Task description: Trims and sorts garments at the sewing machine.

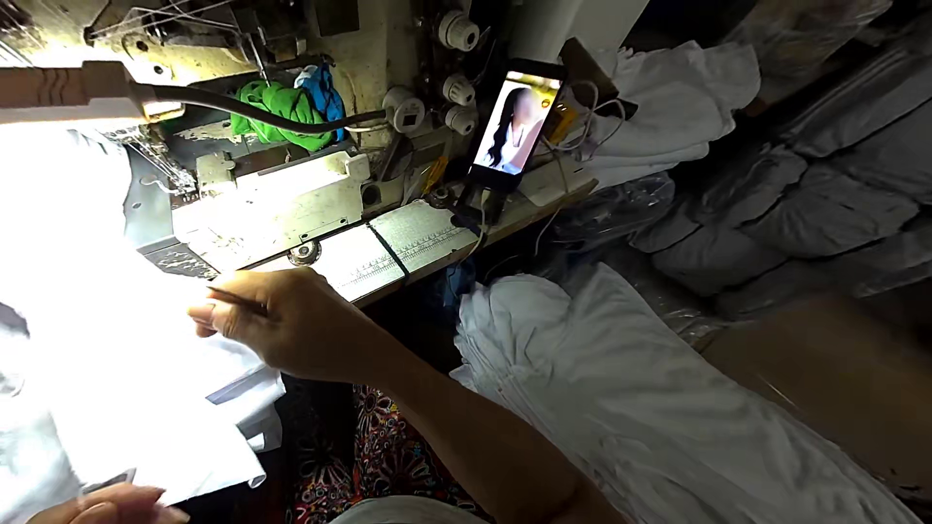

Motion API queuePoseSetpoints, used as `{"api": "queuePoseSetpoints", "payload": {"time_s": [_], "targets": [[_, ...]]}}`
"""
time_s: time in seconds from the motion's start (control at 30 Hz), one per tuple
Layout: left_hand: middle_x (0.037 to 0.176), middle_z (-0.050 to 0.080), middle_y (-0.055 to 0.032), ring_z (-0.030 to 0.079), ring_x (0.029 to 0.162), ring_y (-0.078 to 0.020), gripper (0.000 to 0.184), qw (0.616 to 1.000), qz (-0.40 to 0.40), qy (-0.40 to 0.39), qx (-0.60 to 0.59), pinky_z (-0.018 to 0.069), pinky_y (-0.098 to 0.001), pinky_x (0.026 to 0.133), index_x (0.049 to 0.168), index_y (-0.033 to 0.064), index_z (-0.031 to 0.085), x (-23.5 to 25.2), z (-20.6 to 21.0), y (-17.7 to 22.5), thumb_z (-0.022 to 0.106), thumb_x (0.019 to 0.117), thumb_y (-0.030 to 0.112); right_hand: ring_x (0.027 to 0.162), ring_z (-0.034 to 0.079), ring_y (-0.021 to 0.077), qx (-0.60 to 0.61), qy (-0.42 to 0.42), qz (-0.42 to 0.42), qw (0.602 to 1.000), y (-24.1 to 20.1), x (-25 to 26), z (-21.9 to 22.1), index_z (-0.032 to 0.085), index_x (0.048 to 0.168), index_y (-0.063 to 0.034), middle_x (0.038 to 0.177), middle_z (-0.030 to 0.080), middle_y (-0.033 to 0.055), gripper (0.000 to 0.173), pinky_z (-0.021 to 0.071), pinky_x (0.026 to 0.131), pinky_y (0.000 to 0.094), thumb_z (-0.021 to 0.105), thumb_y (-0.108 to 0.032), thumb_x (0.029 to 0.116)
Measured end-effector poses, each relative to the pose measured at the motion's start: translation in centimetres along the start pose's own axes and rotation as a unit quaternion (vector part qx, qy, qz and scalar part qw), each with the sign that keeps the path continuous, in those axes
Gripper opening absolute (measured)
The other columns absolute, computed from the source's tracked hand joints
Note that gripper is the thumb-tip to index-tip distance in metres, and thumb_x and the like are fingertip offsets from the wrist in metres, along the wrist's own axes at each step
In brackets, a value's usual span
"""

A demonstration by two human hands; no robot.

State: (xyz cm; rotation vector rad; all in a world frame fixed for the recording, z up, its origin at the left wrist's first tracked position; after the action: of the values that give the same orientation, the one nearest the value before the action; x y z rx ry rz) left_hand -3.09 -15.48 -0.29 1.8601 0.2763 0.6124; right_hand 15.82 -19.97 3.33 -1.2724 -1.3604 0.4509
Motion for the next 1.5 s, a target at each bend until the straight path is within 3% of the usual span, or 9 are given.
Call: {"api": "queuePoseSetpoints", "payload": {"time_s": [0.13, 0.27, 0.47, 0.67, 1.03, 1.23, 1.3, 1.4, 1.5], "targets": [[0.097, 0.076, 0.0108, 0.072, 0.079, -0.0033, 0.03, 0.997, -0.062, 0.052, -0.009, 0.0618, -0.0246, 0.072, 0.109, 0.0128, 0.071, 1.7, 0.1, -2.7, 0.041, 0.1094, 0.013, 0.063, 0.061, 0.0135, -0.043, -0.009, -0.037, 0.998, -0.8, -1.9, 2.2, 0.071, 0.097, 0.0016, 0.073, 0.065, 0.0067, 0.014, 0.0504, 0.056, 0.0316, 0.059, -0.005, 0.1001], [0.08, 0.073, 0.011, 0.067, 0.065, -0.0007, 0.034, 0.972, -0.114, 0.189, -0.083, 0.0575, -0.0172, 0.06, 0.092, 0.0154, 0.068, 3.4, -0.3, -4.6, 0.038, 0.1061, 0.005, 0.072, 0.068, 0.0203, -0.109, -0.018, -0.074, 0.991, -0.6, -3.0, 4.9, 0.074, 0.101, -0.0011, 0.083, 0.07, 0.0092, 0.011, 0.0535, 0.059, 0.0376, 0.067, -0.003, 0.0925], [0.103, 0.077, 0.0025, 0.072, 0.098, -0.0066, 0.029, 0.974, -0.057, 0.193, -0.109, 0.0589, -0.0221, 0.086, 0.098, 0.0122, 0.074, 5.2, -0.5, -4.8, 0.046, 0.1057, 0.012, 0.07, 0.067, 0.0207, -0.167, 0.011, -0.085, 0.982, 0.8, -3.5, 5.2, 0.075, 0.1, -0.0029, 0.079, 0.067, 0.0084, 0.015, 0.0512, 0.055, 0.0375, 0.068, 0.0, 0.0872], [0.094, 0.069, 0.0125, 0.066, 0.087, 0.0018, 0.025, 0.98, -0.007, 0.197, 0.011, 0.056, -0.0161, 0.08, 0.101, 0.0098, 0.066, 4.8, -1.7, -3.2, 0.042, 0.1037, 0.005, 0.068, 0.064, 0.0165, -0.176, 0.064, -0.069, 0.98, 1.2, -3.4, 2.7, 0.073, 0.118, -0.0068, 0.08, 0.066, 0.0054, 0.036, 0.0493, 0.055, 0.0335, 0.065, -0.036, 0.0989], [0.082, 0.07, 0.0119, 0.067, 0.081, -0.0001, 0.035, 0.978, -0.025, 0.18, -0.101, 0.0569, -0.0184, 0.082, 0.09, 0.0173, 0.069, 5.0, 0.4, -2.9, 0.04, 0.1046, 0.004, 0.062, 0.062, 0.0132, -0.263, 0.13, -0.245, 0.924, -2.0, -2.3, 3.6, 0.08, 0.102, -0.0088, 0.077, 0.07, 0.004, 0.017, 0.0413, 0.05, 0.0286, 0.068, -0.006, 0.0913], [0.086, 0.073, 0.0105, 0.067, 0.081, -0.0007, 0.024, 0.985, -0.031, 0.115, -0.126, 0.0556, -0.0175, 0.082, 0.094, 0.0191, 0.076, 5.0, 1.0, -3.7, 0.054, 0.1038, 0.014, 0.062, 0.063, 0.0134, -0.247, 0.124, -0.247, 0.929, -1.3, -2.6, 3.9, 0.081, 0.1, -0.0083, 0.081, 0.072, 0.0046, 0.019, 0.0421, 0.049, 0.0289, 0.07, -0.002, 0.0861], [0.099, 0.073, 0.0122, 0.067, 0.096, -0.0023, 0.024, 0.992, -0.033, 0.081, -0.09, 0.0537, -0.0218, 0.092, 0.09, 0.0241, 0.075, 4.8, 1.4, -3.7, 0.056, 0.1042, 0.022, 0.062, 0.063, 0.0139, -0.225, 0.119, -0.217, 0.942, -0.7, -2.4, 3.5, 0.079, 0.101, -0.0062, 0.08, 0.07, 0.0046, 0.017, 0.0444, 0.048, 0.0299, 0.07, -0.002, 0.087], [0.14, 0.064, 0.0033, 0.055, 0.136, -0.017, 0.03, 0.998, -0.02, -0.032, -0.052, 0.0442, -0.0402, 0.115, 0.09, 0.023, 0.074, 3.6, 2.1, -3.2, 0.05, 0.1076, 0.027, 0.081, 0.07, 0.0155, -0.139, 0.114, -0.119, 0.976, 1.6, -2.0, 1.4, 0.075, 0.115, -0.0021, 0.098, 0.074, 0.0083, 0.026, 0.0574, 0.064, 0.0342, 0.066, 0.001, 0.0905], [0.128, 0.071, 0.0012, 0.063, 0.125, -0.0154, 0.033, 0.986, -0.027, -0.161, -0.027, 0.0502, -0.0397, 0.11, 0.089, 0.0147, 0.071, 0.9, 2.6, -2.8, 0.047, 0.1093, 0.026, 0.092, 0.067, 0.0123, -0.025, 0.167, -0.019, 0.986, 5.4, -2.1, -2.6, 0.067, 0.126, 0.0005, 0.116, 0.068, 0.0111, 0.03, 0.0586, 0.076, 0.0299, 0.061, -0.001, 0.0972]]}}
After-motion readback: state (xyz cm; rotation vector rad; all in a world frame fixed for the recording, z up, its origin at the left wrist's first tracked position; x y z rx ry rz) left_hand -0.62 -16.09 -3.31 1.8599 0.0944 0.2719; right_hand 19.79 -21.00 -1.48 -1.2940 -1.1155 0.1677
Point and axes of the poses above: each hand's wrist, its own x-axis towards the middle knuckle, its own z-axis out of the palm, y = z × x, the point moved 10 cm from there along x, towards the middle knuckle
